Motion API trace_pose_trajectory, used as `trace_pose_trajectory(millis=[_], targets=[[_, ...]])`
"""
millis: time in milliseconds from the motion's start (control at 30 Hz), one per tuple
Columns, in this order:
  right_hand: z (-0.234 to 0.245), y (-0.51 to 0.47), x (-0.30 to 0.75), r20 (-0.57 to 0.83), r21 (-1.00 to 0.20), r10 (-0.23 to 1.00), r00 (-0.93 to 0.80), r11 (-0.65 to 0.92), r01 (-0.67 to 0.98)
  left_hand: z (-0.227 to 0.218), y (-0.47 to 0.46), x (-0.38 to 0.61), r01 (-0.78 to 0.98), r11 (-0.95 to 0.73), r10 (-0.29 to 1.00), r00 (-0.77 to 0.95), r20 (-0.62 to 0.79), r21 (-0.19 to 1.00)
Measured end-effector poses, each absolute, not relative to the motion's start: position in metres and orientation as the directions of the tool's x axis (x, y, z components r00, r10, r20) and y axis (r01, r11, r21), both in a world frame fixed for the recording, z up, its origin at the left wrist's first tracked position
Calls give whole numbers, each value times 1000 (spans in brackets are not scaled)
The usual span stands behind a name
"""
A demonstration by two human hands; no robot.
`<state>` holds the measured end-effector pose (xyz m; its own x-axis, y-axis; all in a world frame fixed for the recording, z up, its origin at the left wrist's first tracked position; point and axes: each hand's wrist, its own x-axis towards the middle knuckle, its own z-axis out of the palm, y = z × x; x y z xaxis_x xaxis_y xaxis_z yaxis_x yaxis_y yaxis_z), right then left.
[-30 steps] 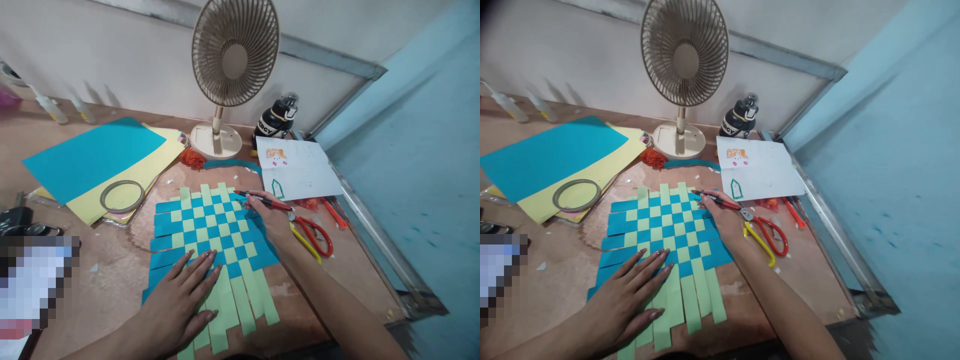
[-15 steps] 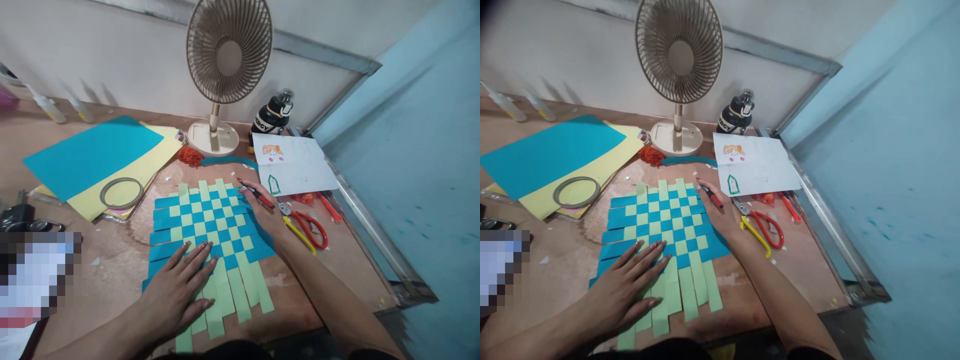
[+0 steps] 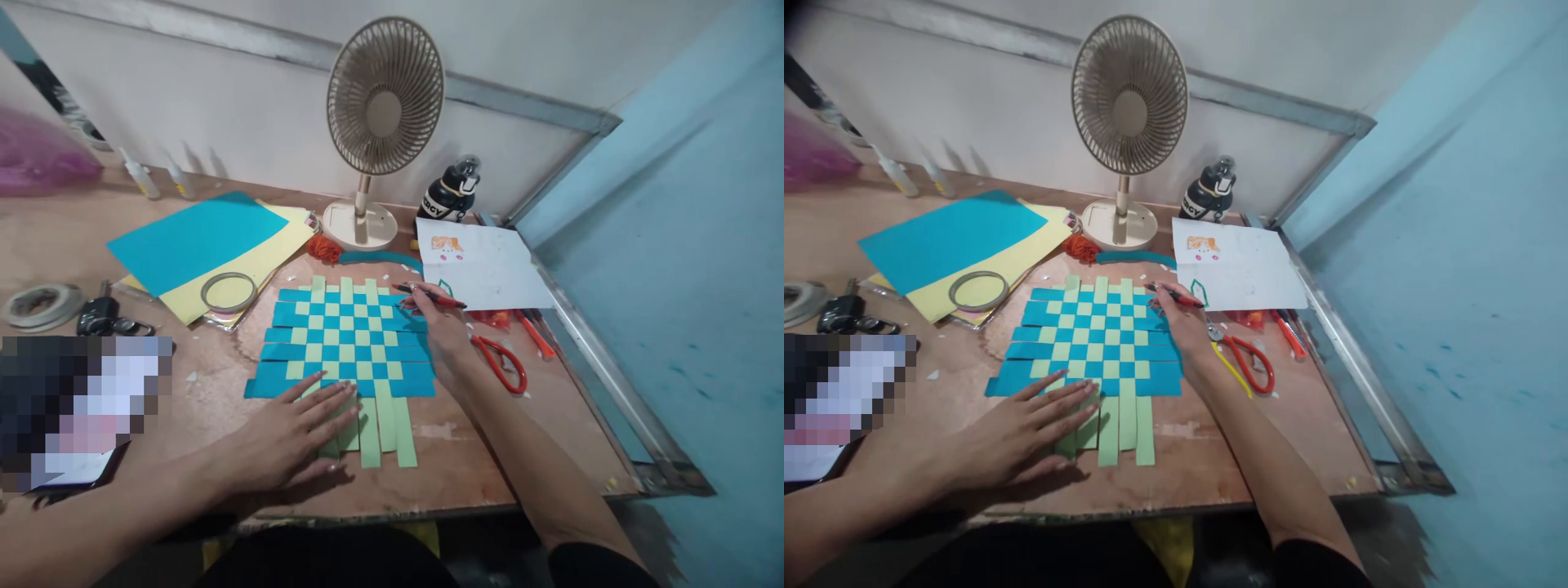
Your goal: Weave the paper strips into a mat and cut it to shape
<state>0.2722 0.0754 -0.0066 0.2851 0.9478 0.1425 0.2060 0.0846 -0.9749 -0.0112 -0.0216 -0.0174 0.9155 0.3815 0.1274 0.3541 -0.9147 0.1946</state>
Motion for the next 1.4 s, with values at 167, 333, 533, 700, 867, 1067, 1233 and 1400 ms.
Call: trace_pose_trajectory(millis=[167, 333, 533, 700, 867, 1067, 1233, 1400], targets=[[-7, 74, 270, 158, -972, 954, 255, 105, 210, -11, -28, -8, 171, -918, 218, 972, 93, 358], [0, 70, 270, 188, -972, 950, 250, 143, 186, -13, -27, -6, 150, -910, 213, 969, 125, 386], [4, 73, 275, 192, -970, 951, 241, 147, 193, -5, -28, -5, 160, -915, 208, 974, 94, 369], [-2, 74, 278, 221, -964, 949, 224, 178, 199, -6, -30, -5, 141, -913, 211, 966, 147, 383], [-1, 71, 276, 198, -967, 952, 234, 151, 207, -5, -31, -5, 135, -926, 205, 964, 169, 353], [0, 69, 271, 167, -973, 952, 257, 117, 199, -3, -31, -4, 143, -937, 204, 964, 169, 318], [-4, 71, 274, 156, -970, 958, 241, 103, 220, -7, -30, -3, 147, -921, 209, 968, 140, 360], [-7, 72, 276, 160, -969, 964, 211, 112, 222, -6, -29, -2, 142, -913, 200, 973, 116, 383]])
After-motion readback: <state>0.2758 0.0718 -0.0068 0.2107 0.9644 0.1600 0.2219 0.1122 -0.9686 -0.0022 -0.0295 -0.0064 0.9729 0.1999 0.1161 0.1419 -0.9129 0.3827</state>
